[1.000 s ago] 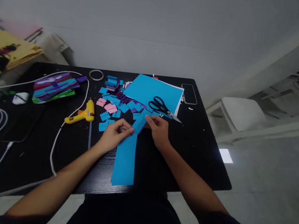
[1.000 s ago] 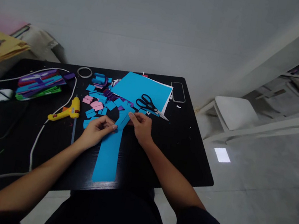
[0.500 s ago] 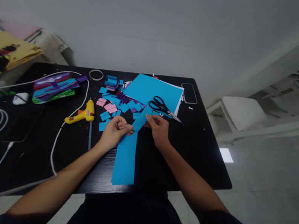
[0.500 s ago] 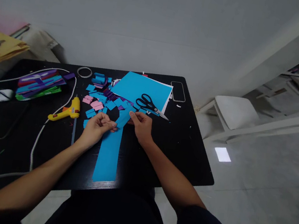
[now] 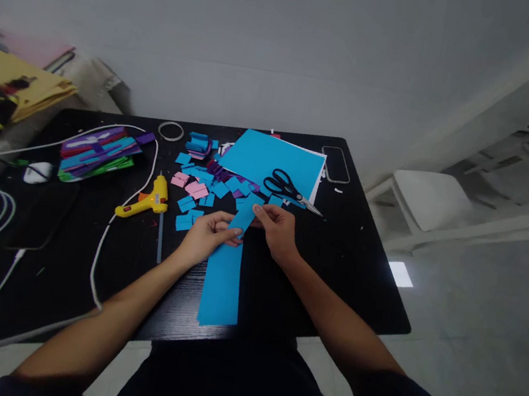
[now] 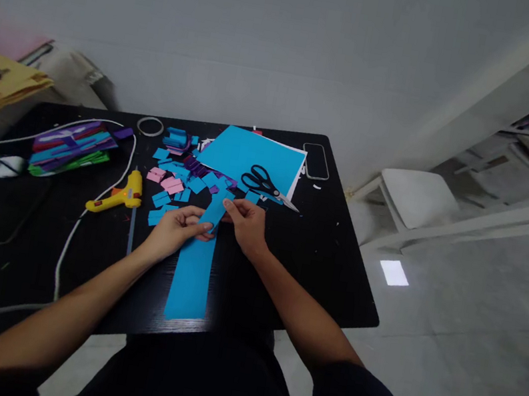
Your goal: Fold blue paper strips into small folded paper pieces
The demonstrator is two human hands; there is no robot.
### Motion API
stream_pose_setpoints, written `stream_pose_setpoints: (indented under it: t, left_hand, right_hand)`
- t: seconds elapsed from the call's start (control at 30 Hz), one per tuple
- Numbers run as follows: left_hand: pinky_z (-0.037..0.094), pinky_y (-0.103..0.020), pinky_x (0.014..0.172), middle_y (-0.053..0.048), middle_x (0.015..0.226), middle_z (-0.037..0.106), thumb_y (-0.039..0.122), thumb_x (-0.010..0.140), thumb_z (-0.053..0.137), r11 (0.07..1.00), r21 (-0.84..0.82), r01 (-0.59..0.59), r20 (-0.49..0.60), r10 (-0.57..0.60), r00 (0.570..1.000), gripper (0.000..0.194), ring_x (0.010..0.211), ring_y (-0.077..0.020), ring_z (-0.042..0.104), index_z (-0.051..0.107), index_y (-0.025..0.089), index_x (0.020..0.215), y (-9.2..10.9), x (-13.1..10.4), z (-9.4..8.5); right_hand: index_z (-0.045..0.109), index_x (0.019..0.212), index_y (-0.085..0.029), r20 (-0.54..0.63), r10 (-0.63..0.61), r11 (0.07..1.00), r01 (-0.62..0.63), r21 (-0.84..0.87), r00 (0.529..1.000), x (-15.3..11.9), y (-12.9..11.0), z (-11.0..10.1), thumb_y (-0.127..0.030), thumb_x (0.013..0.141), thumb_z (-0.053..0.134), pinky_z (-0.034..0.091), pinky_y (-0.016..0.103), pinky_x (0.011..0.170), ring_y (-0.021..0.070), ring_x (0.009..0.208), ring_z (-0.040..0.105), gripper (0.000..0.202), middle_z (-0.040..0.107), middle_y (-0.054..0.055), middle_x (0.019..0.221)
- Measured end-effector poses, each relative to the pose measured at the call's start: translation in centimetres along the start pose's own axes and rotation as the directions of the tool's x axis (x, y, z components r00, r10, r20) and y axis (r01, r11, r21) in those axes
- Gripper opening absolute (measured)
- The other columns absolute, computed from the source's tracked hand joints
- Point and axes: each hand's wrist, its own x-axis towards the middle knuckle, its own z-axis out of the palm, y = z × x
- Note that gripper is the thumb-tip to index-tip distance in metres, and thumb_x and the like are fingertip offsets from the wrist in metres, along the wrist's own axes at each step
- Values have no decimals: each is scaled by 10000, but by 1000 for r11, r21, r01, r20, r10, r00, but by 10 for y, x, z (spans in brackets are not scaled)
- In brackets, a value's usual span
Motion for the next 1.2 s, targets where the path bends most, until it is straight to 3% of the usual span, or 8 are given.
stream_pose_setpoints:
  t: [0.27,0.43,0.67,1.03,1.2]
  left_hand:
    - [647,-336,711,-46,733,789,502,628,937,1000,14,19,29,-19,999,504,703,-224,783,711,149,908,-3,1,-2]
    - [632,-314,686,-29,740,786,424,644,931,1000,27,-14,58,13,998,440,669,-197,762,703,159,912,-2,1,-2]
    - [647,-355,713,-38,745,793,419,644,927,999,33,33,58,-35,998,450,687,-222,774,713,155,939,-4,2,-4]
    - [654,-357,749,-51,783,803,514,610,945,999,-11,35,37,-35,999,556,733,-228,788,716,155,967,-7,3,-3]
    - [651,-356,692,-113,815,808,664,692,851,999,22,26,58,-27,998,558,724,-241,787,712,142,831,-8,3,-4]
  right_hand:
    - [754,758,-200,-11,4,1000,-5,-12,1000,1,1,-1,-579,688,875,663,387,713,240,700,762,403,773,18,720]
    - [756,760,-201,-14,-11,1000,11,-13,1000,2,1,-2,-547,720,864,665,399,754,234,711,761,365,780,20,741]
    - [759,761,-196,-10,-13,1000,13,11,1000,3,4,-2,-529,709,878,668,402,740,231,683,759,358,774,20,726]
    - [748,765,-202,-22,-3,1000,3,-1,1000,4,5,-4,-556,714,865,672,416,783,245,738,771,376,784,27,757]
    - [742,759,-201,-52,9,1000,-8,22,999,8,4,-8,-557,684,884,672,412,767,235,713,765,391,775,16,733]
